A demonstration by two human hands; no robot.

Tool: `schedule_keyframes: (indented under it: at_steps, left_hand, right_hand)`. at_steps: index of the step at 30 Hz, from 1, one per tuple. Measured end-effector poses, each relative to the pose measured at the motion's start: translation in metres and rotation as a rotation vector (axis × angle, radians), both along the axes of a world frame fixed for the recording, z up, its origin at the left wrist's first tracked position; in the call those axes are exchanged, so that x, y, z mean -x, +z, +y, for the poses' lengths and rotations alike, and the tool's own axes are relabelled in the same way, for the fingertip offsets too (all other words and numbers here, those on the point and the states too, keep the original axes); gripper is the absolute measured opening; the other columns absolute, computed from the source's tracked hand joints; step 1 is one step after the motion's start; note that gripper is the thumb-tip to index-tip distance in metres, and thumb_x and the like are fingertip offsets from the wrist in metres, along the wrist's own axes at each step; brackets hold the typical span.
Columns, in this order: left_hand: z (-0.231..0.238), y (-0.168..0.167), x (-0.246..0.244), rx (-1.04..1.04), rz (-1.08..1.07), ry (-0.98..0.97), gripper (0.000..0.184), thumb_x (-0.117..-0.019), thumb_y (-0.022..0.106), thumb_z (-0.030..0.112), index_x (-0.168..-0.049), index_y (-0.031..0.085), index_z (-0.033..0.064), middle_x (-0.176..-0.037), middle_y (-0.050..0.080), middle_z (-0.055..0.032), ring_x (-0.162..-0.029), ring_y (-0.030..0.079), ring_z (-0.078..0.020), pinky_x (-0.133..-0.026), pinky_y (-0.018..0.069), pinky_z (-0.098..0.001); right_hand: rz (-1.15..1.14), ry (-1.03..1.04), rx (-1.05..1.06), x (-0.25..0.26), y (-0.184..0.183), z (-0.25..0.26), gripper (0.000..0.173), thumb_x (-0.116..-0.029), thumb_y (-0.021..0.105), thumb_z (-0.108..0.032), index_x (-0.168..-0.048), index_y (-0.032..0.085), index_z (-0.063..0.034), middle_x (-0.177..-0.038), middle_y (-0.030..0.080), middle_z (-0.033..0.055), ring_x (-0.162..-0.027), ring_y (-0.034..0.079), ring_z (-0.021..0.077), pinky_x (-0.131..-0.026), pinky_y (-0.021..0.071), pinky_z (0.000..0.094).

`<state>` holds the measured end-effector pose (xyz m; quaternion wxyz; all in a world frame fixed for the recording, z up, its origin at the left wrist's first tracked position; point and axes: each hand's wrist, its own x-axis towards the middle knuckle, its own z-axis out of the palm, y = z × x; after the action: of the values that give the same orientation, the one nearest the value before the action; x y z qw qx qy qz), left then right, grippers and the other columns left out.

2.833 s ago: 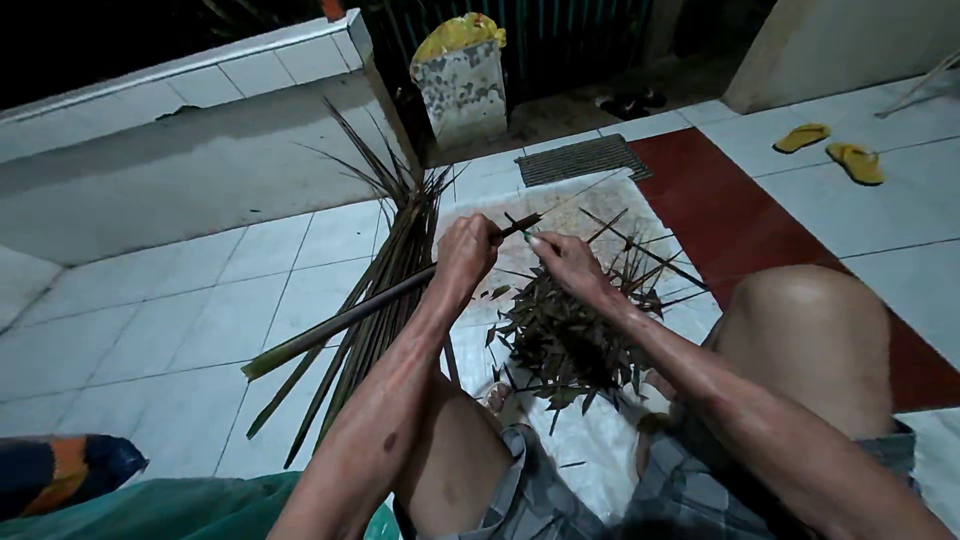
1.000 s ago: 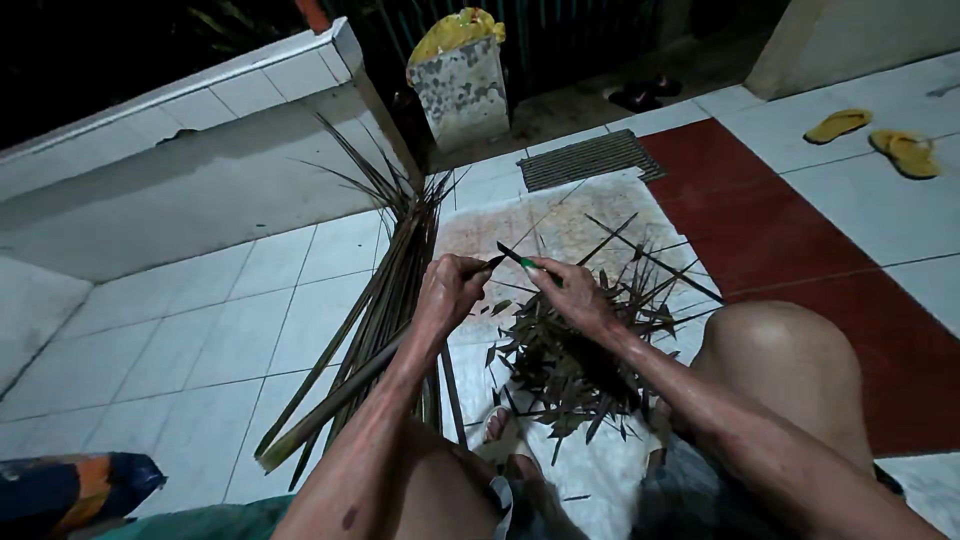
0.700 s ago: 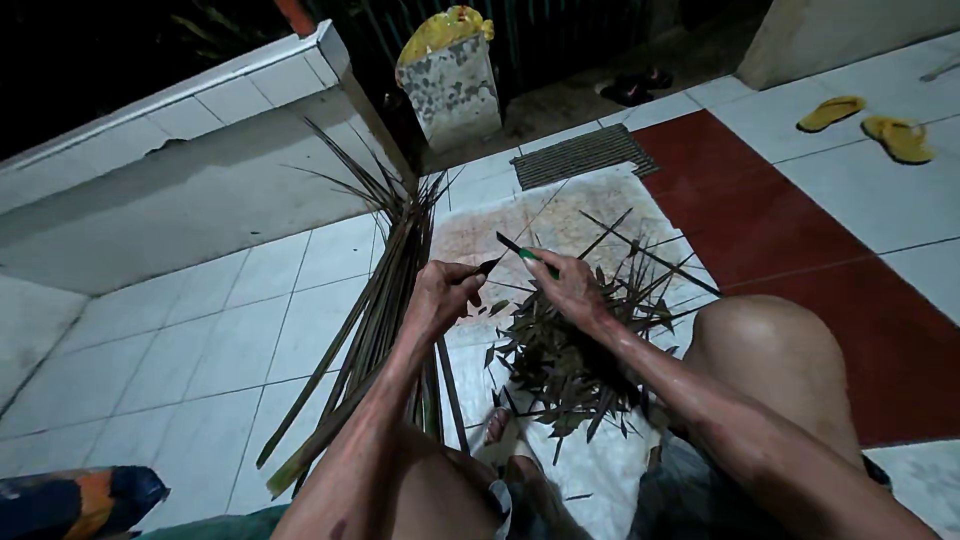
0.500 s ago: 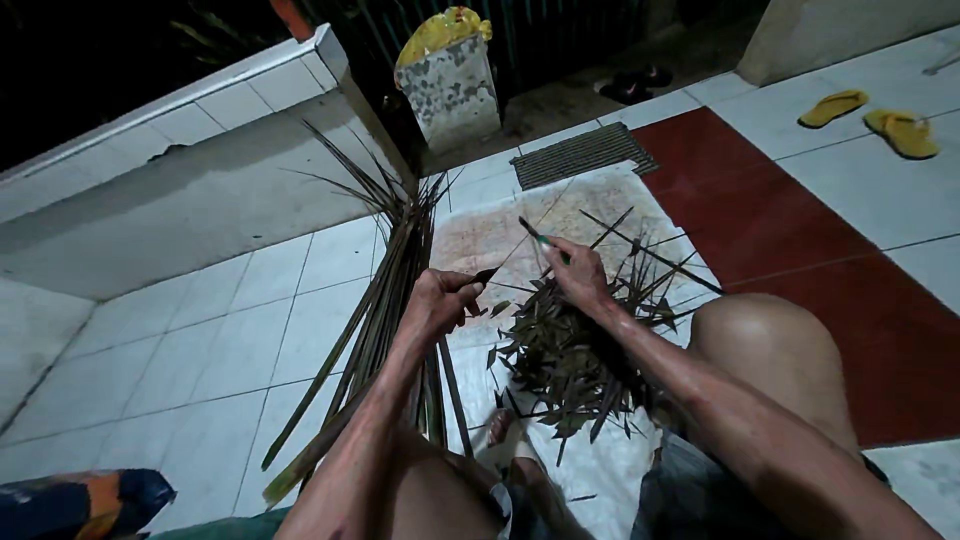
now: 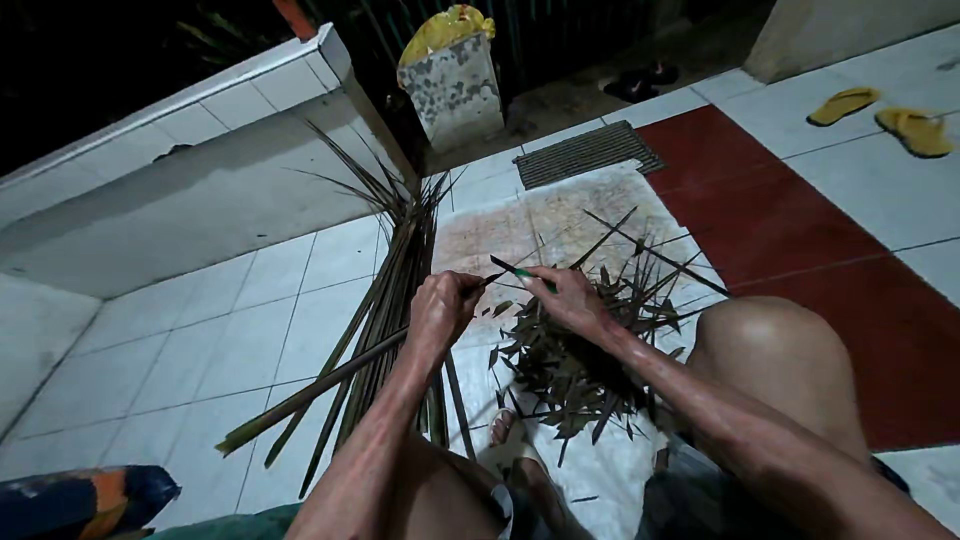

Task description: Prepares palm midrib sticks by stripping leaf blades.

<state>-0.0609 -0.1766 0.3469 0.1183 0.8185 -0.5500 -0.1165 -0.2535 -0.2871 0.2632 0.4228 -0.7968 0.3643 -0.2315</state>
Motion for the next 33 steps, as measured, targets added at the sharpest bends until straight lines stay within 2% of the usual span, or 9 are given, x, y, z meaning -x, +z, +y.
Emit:
schedule_keyframes:
  at_steps: [5,8,12,17,22,24,27,30,33]
  left_hand:
    - [0.002,0.006,0.007,-0.022,-0.086,0.001,0.018,-0.1002,0.067,0.031,-0.11,0.08,0.0246,-0.096,0.077,-0.0034,-0.091,0.072,-0.0245,-0.082,0.0562,-0.0551]
    - [0.002,0.003,-0.001,0.031,0.047,0.009,0.017,-0.1004,0.067,0.031,-0.105,0.08,0.0214,-0.086,0.076,0.0003,-0.078,0.072,-0.0171,-0.076,0.0593,-0.0493]
    - [-0.001,0.006,-0.005,0.029,0.506,-0.036,0.023,-0.1043,0.063,0.028,-0.107,0.078,0.0105,-0.079,0.076,-0.0003,-0.053,0.065,-0.0098,-0.05,0.0544,-0.0268]
    - [-0.01,0.001,0.005,-0.064,0.708,-0.095,0.026,-0.1057,0.061,0.028,-0.11,0.075,0.0072,-0.08,0.075,-0.0048,-0.052,0.064,-0.0117,-0.045,0.0506,-0.0246]
    - [-0.006,-0.006,0.0,-0.091,0.716,-0.147,0.032,-0.1009,0.069,0.028,-0.124,0.065,0.0064,-0.085,0.074,-0.0053,-0.059,0.068,-0.0128,-0.052,0.057,-0.0264]
    - [-0.003,-0.008,-0.005,-0.091,0.693,-0.18,0.027,-0.1024,0.066,0.029,-0.118,0.068,0.007,-0.086,0.074,-0.0036,-0.061,0.068,-0.0122,-0.053,0.0574,-0.0264]
    - [0.0,-0.01,-0.006,-0.082,0.67,-0.169,0.027,-0.1069,0.058,0.03,-0.11,0.073,0.0083,-0.079,0.073,-0.0014,-0.052,0.058,-0.0079,-0.046,0.0465,-0.0224]
    - [-0.003,-0.012,-0.008,-0.066,0.638,-0.084,0.028,-0.1076,0.056,0.028,-0.104,0.075,0.008,-0.076,0.072,-0.0016,-0.048,0.054,-0.0068,-0.044,0.0425,-0.0218]
    - [-0.008,-0.013,-0.01,-0.044,0.598,-0.02,0.026,-0.1064,0.059,0.026,-0.099,0.075,0.0067,-0.072,0.072,-0.0025,-0.045,0.053,-0.0071,-0.044,0.0426,-0.0223]
  right_hand:
    - [0.053,-0.152,-0.001,0.011,-0.009,-0.017,0.036,-0.1079,0.051,-0.04,-0.128,0.072,-0.0173,-0.095,0.073,0.0126,-0.083,0.069,0.0311,-0.076,0.0545,0.0569]
    - [-0.052,-0.248,0.025,0.019,-0.007,-0.023,0.038,-0.1091,0.048,-0.039,-0.127,0.07,-0.013,-0.088,0.069,0.0153,-0.074,0.065,0.033,-0.067,0.0518,0.0577]
    - [-0.297,-0.089,-0.175,0.018,-0.006,-0.02,0.04,-0.1078,0.052,-0.04,-0.137,0.063,-0.0148,-0.079,0.064,0.0053,-0.06,0.056,0.0157,-0.056,0.0502,0.0355]
    - [-0.502,-0.008,-0.416,0.009,-0.003,-0.008,0.034,-0.1072,0.054,-0.035,-0.131,0.065,-0.0137,-0.076,0.059,0.001,-0.056,0.048,0.0088,-0.051,0.042,0.0239]
    - [-0.537,-0.08,-0.388,0.018,0.001,-0.02,0.031,-0.1076,0.053,-0.035,-0.125,0.066,-0.0127,-0.077,0.057,0.0006,-0.056,0.047,0.009,-0.051,0.0409,0.0234]
    - [-0.54,-0.117,-0.403,0.024,0.001,-0.024,0.032,-0.1076,0.053,-0.036,-0.126,0.066,-0.0132,-0.078,0.057,0.0006,-0.056,0.047,0.0092,-0.051,0.0415,0.0237]
    - [-0.449,-0.169,-0.334,0.027,-0.001,-0.024,0.035,-0.1075,0.052,-0.04,-0.127,0.066,-0.0141,-0.077,0.058,0.0014,-0.056,0.048,0.0109,-0.051,0.0423,0.0261]
    - [-0.268,-0.162,-0.144,0.024,0.001,-0.011,0.035,-0.1075,0.053,-0.038,-0.13,0.066,-0.0141,-0.078,0.064,0.0038,-0.062,0.057,0.0152,-0.06,0.0507,0.0366]
    - [-0.207,-0.044,-0.058,0.02,-0.001,0.004,0.037,-0.107,0.053,-0.038,-0.13,0.068,-0.0137,-0.088,0.069,0.0048,-0.073,0.064,0.0142,-0.07,0.0555,0.0372]
